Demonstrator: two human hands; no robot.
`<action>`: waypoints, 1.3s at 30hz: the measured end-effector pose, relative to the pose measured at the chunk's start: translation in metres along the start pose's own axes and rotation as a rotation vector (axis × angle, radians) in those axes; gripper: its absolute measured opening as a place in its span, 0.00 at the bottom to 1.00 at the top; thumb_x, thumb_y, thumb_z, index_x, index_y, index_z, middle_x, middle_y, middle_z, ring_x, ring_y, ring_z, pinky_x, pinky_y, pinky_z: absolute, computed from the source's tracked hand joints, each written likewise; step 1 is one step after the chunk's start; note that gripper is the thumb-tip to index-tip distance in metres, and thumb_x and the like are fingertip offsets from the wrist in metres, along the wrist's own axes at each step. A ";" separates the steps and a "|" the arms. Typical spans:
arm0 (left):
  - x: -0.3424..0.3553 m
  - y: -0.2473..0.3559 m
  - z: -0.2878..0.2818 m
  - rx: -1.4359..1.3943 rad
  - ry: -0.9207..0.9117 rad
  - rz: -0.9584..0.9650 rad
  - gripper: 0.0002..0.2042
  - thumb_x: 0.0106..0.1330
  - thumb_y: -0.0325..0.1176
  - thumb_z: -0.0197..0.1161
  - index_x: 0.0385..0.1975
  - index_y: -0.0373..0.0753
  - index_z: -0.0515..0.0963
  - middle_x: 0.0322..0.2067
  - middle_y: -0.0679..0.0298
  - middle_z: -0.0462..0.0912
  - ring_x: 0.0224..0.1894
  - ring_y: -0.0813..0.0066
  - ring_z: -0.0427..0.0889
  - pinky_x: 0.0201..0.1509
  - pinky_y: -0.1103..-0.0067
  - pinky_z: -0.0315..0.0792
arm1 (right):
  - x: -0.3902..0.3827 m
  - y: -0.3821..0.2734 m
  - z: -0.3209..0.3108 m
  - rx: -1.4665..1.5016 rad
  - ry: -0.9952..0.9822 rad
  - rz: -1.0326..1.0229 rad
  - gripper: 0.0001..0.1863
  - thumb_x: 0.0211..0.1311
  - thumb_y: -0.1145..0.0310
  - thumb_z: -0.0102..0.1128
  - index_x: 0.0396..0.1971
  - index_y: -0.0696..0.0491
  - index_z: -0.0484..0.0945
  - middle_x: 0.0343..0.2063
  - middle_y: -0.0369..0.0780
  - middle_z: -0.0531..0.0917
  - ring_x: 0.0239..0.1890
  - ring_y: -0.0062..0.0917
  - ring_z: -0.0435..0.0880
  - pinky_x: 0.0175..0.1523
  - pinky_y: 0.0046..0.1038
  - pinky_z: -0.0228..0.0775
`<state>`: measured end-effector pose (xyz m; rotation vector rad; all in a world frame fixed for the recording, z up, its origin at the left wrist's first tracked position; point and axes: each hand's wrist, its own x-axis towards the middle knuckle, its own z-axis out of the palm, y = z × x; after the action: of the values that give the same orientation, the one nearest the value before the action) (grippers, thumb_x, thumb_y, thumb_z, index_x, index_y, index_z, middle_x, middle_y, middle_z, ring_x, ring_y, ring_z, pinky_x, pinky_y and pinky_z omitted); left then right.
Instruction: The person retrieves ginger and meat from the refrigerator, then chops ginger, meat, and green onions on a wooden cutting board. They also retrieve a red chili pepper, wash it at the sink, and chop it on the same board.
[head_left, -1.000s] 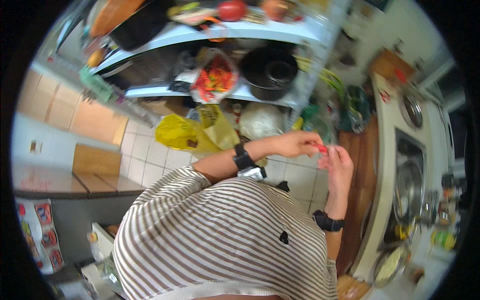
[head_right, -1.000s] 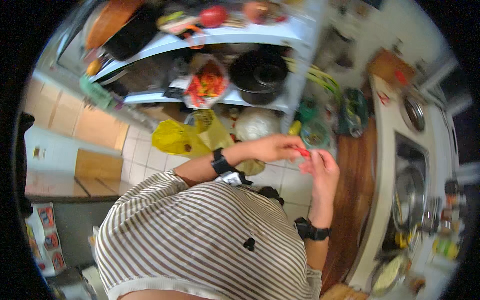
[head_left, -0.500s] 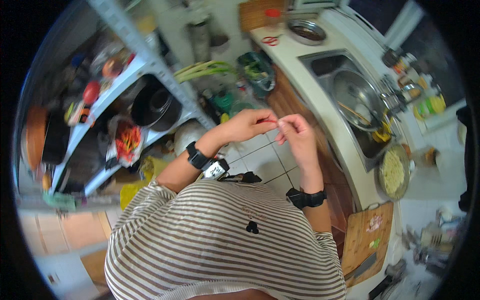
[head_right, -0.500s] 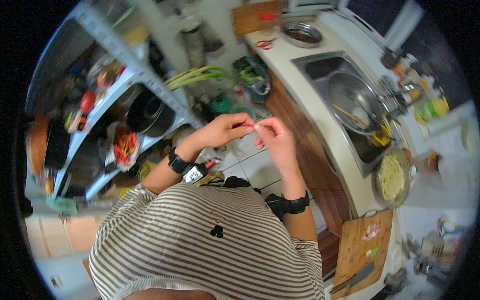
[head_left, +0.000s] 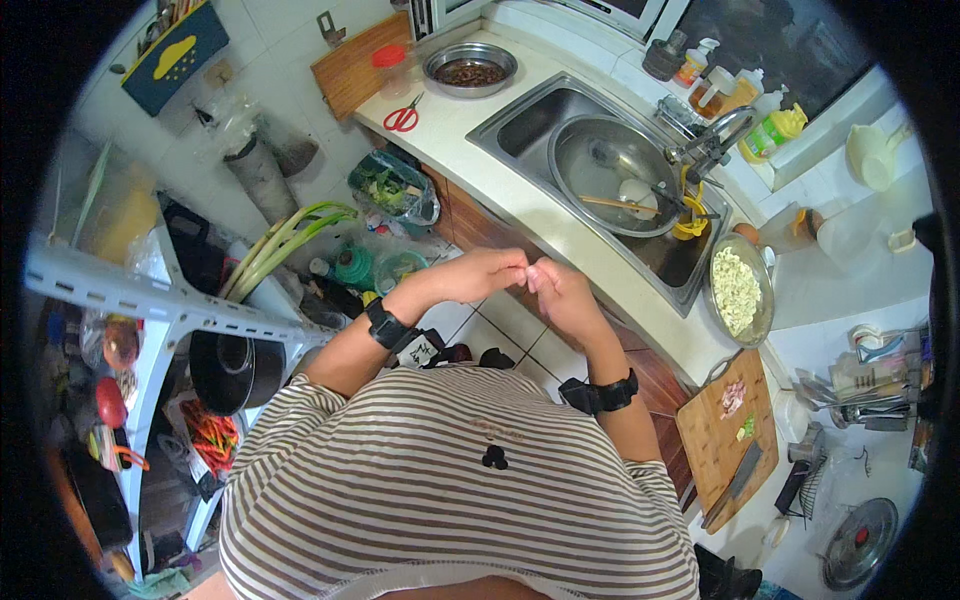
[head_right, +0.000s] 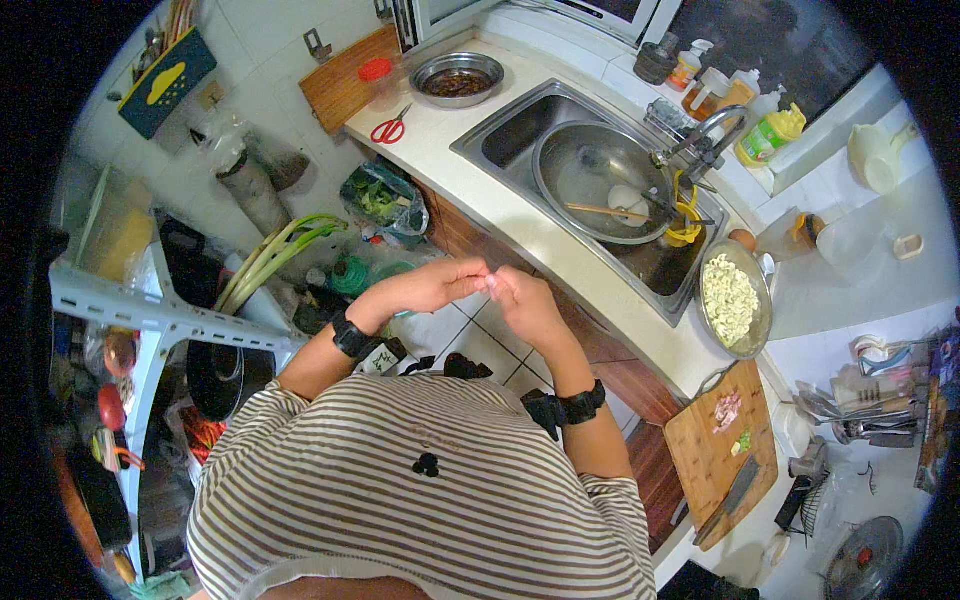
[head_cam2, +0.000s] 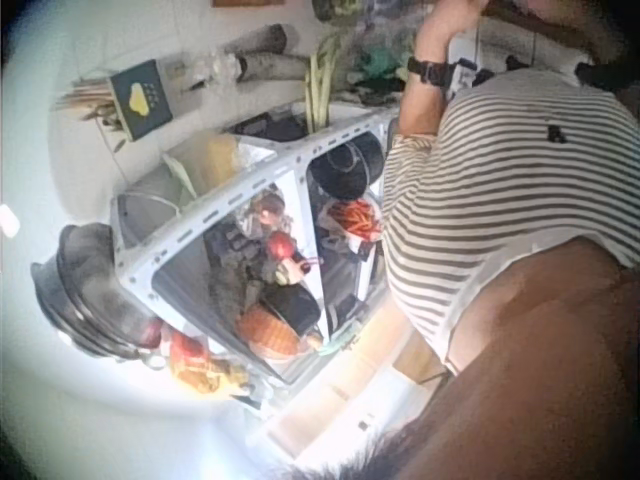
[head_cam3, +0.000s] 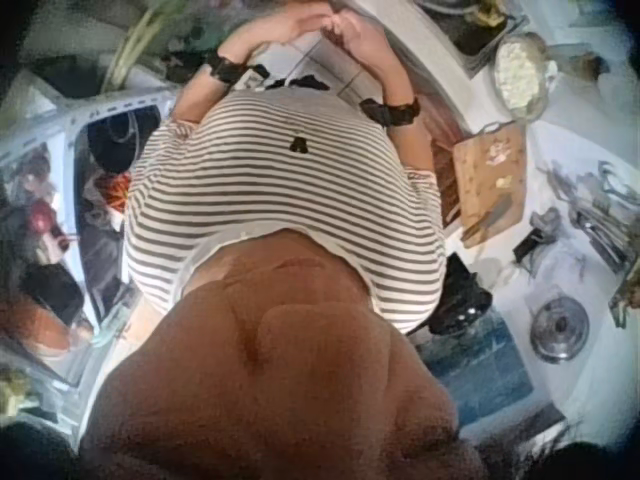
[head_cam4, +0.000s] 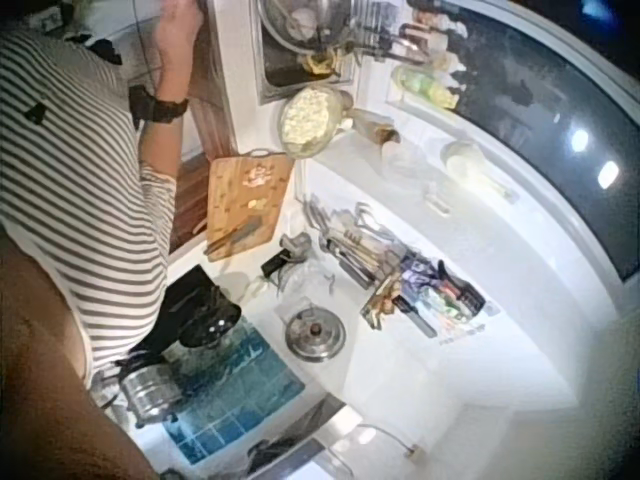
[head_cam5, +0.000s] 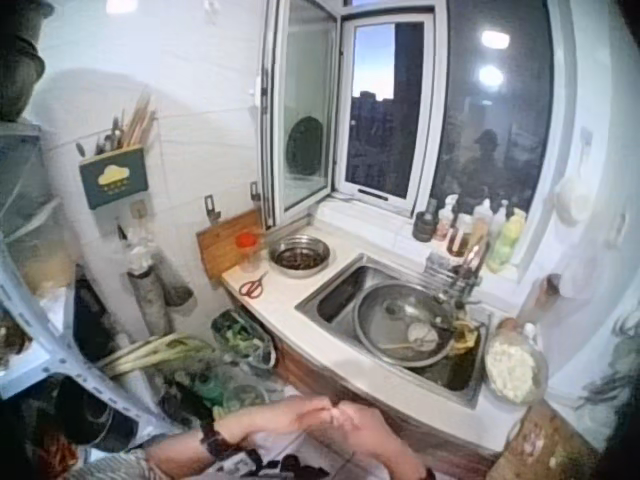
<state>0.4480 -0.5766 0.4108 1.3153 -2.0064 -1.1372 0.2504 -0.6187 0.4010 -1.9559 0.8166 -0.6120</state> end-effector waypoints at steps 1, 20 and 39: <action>0.011 -0.009 -0.003 -0.072 0.053 0.090 0.12 0.73 0.40 0.47 0.37 0.37 0.71 0.29 0.61 0.74 0.34 0.71 0.74 0.42 0.75 0.69 | 0.009 0.007 0.005 0.016 0.093 0.002 0.15 0.69 0.62 0.47 0.25 0.55 0.73 0.15 0.35 0.71 0.17 0.18 0.69 0.24 0.23 0.64; 0.214 -0.018 -0.034 -1.111 0.115 -0.158 0.09 0.71 0.33 0.51 0.44 0.35 0.72 0.38 0.57 0.81 0.39 0.68 0.83 0.46 0.72 0.79 | 0.077 0.101 -0.131 0.854 0.444 0.303 0.13 0.68 0.63 0.51 0.39 0.58 0.77 0.25 0.34 0.77 0.25 0.19 0.78 0.32 0.20 0.71; 0.369 -0.017 -0.018 -1.586 0.498 -0.488 0.15 0.75 0.32 0.38 0.50 0.24 0.60 0.53 0.36 0.70 0.53 0.48 0.76 0.57 0.62 0.74 | 0.096 0.193 -0.243 -0.054 0.226 0.070 0.20 0.65 0.55 0.53 0.46 0.57 0.75 0.44 0.50 0.79 0.45 0.42 0.80 0.50 0.35 0.70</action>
<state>0.3148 -0.9209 0.3889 0.9223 -0.0687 -1.7116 0.0881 -0.8966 0.3552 -1.9206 1.0461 -0.7860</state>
